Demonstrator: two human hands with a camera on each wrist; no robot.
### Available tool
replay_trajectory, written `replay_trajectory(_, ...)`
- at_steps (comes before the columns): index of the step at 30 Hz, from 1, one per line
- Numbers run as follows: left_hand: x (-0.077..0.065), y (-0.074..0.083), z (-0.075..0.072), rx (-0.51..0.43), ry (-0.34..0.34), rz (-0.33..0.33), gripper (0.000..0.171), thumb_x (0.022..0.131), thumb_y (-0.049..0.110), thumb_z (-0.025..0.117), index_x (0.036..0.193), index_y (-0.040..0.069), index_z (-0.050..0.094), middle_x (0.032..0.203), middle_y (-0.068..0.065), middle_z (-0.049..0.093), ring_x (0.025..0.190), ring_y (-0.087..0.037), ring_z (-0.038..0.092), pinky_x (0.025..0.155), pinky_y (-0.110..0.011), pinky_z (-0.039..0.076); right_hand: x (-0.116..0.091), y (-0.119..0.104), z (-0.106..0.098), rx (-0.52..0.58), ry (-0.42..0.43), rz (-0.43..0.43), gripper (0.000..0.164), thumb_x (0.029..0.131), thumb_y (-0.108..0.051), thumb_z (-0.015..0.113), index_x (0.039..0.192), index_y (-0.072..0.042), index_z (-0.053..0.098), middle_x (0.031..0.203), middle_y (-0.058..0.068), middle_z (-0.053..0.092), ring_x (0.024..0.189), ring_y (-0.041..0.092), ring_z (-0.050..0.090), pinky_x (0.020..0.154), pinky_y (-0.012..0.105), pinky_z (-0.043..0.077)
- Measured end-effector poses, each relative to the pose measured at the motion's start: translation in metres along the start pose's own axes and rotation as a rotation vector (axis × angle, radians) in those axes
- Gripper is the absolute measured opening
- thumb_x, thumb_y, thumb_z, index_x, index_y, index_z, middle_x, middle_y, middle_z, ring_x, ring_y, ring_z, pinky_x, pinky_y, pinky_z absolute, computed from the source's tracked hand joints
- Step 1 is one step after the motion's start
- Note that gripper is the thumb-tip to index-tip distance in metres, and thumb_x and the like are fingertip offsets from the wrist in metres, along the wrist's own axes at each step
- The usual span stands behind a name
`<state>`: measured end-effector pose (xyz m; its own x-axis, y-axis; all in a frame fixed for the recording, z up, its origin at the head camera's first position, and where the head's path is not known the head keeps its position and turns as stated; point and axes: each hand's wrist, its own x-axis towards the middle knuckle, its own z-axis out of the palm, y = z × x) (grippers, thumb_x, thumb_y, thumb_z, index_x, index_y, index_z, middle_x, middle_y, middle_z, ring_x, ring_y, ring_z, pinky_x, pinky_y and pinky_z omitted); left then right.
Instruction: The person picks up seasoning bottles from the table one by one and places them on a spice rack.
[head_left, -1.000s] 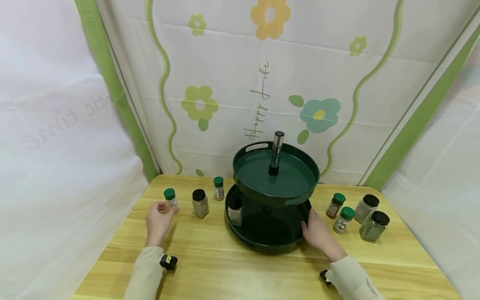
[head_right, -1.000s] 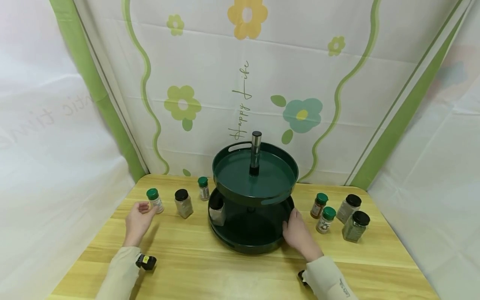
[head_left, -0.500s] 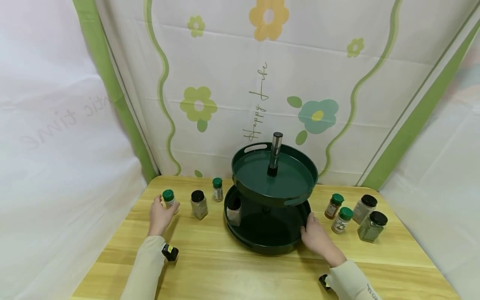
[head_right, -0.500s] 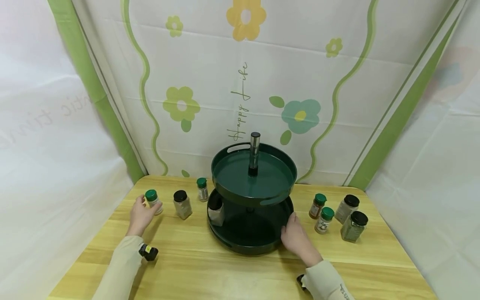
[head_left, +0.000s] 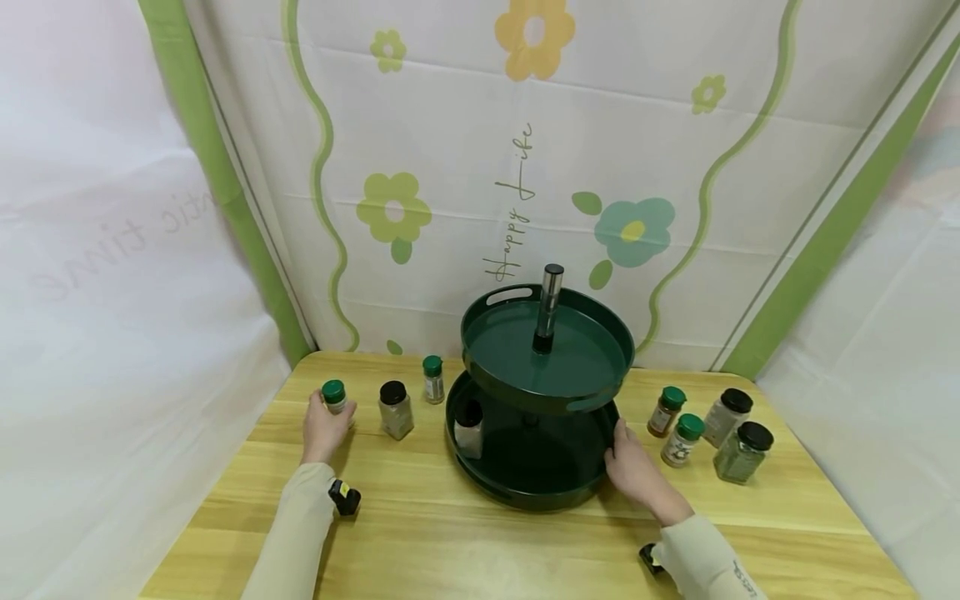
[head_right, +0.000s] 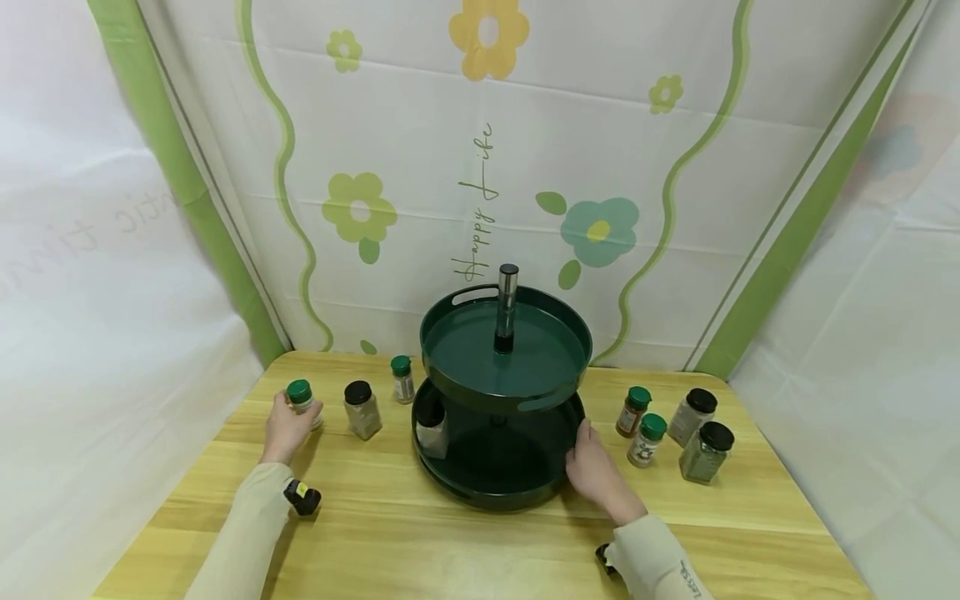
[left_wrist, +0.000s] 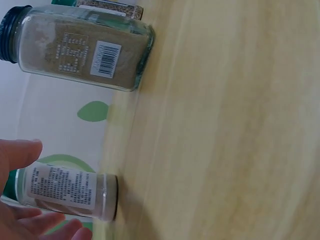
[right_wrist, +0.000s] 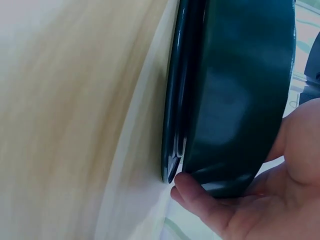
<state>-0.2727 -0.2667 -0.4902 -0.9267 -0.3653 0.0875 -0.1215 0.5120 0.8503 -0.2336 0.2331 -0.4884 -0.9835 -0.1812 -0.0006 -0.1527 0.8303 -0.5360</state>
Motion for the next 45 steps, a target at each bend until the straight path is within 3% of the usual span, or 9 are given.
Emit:
replay_trajectory(5, 0.003, -0.004, 0.003, -0.006, 0.009, -0.002, 0.071, 0.093, 0.021, 0.057, 0.143, -0.011, 0.018, 0.135, -0.037, 0.035, 0.122, -0.050, 0.037, 0.101, -0.059, 0.030, 0.005, 0.005, -0.001, -0.002, 0.002, -0.016, 0.060, 0.097, -0.005, 0.035, 0.139, 0.023, 0.004, 0.139, 0.046, 0.017, 0.126, 0.055, 0.028, 0.098, 0.060, 0.033)
replay_trajectory(10, 0.004, -0.004, 0.004, -0.022, 0.010, -0.021, 0.068, 0.094, 0.023, 0.055, 0.143, -0.009, 0.019, 0.132, -0.036, 0.038, 0.121, -0.050, 0.039, 0.100, -0.059, 0.031, 0.007, 0.006, -0.002, -0.031, 0.030, -0.022, 0.058, 0.097, -0.005, 0.038, 0.139, 0.024, 0.009, 0.135, 0.046, 0.026, 0.120, 0.054, 0.038, 0.093, 0.057, 0.039)
replay_trajectory(21, 0.005, -0.001, 0.005, -0.012, 0.020, -0.013, 0.059, 0.095, 0.023, 0.053, 0.137, -0.009, 0.026, 0.125, -0.035, 0.044, 0.117, -0.049, 0.042, 0.097, -0.059, 0.034, 0.010, 0.008, -0.002, -0.091, 0.164, -0.061, 0.050, 0.096, -0.002, 0.045, 0.134, 0.024, 0.028, 0.120, 0.044, 0.045, 0.102, 0.050, 0.054, 0.077, 0.052, 0.049)
replay_trajectory(28, 0.001, -0.003, 0.003, -0.029, 0.004, 0.010, 0.050, 0.097, 0.021, 0.051, 0.131, -0.010, 0.031, 0.123, -0.034, 0.045, 0.116, -0.048, 0.043, 0.096, -0.058, 0.035, 0.010, 0.010, -0.003, -0.068, 0.183, -0.067, 0.049, 0.095, -0.002, 0.046, 0.135, 0.022, 0.030, 0.123, 0.043, 0.045, 0.099, 0.047, 0.057, 0.071, 0.046, 0.051)
replay_trajectory(34, -0.006, -0.002, -0.001, -0.044, 0.000, 0.028, 0.049, 0.097, 0.022, 0.051, 0.130, -0.009, 0.032, 0.121, -0.032, 0.046, 0.116, -0.047, 0.044, 0.095, -0.058, 0.036, 0.013, 0.012, -0.006, -0.040, 0.195, -0.069, 0.047, 0.095, -0.001, 0.046, 0.134, 0.021, 0.034, 0.123, 0.042, 0.046, 0.077, 0.033, 0.063, 0.057, 0.036, 0.047)
replay_trajectory(40, -0.013, 0.001, -0.008, -0.044, -0.019, 0.054, 0.047, 0.096, 0.026, 0.054, 0.126, -0.007, 0.038, 0.122, -0.031, 0.048, 0.116, -0.045, 0.046, 0.093, -0.057, 0.039, 0.016, 0.016, -0.005, -0.085, 0.282, -0.103, 0.040, 0.093, -0.002, 0.051, 0.128, 0.017, 0.047, 0.099, 0.038, 0.060, 0.053, 0.023, 0.057, 0.046, 0.032, 0.043)
replay_trajectory(45, -0.022, 0.006, -0.014, -0.009, -0.001, 0.104, 0.042, 0.094, 0.028, 0.059, 0.117, -0.004, 0.047, 0.118, -0.030, 0.053, 0.113, -0.045, 0.050, 0.090, -0.056, 0.042, 0.018, 0.016, -0.005, -0.092, 0.302, -0.105, 0.033, 0.093, -0.003, 0.052, 0.122, 0.013, 0.054, 0.086, 0.034, 0.062, 0.045, 0.018, 0.051, 0.041, 0.030, 0.040)
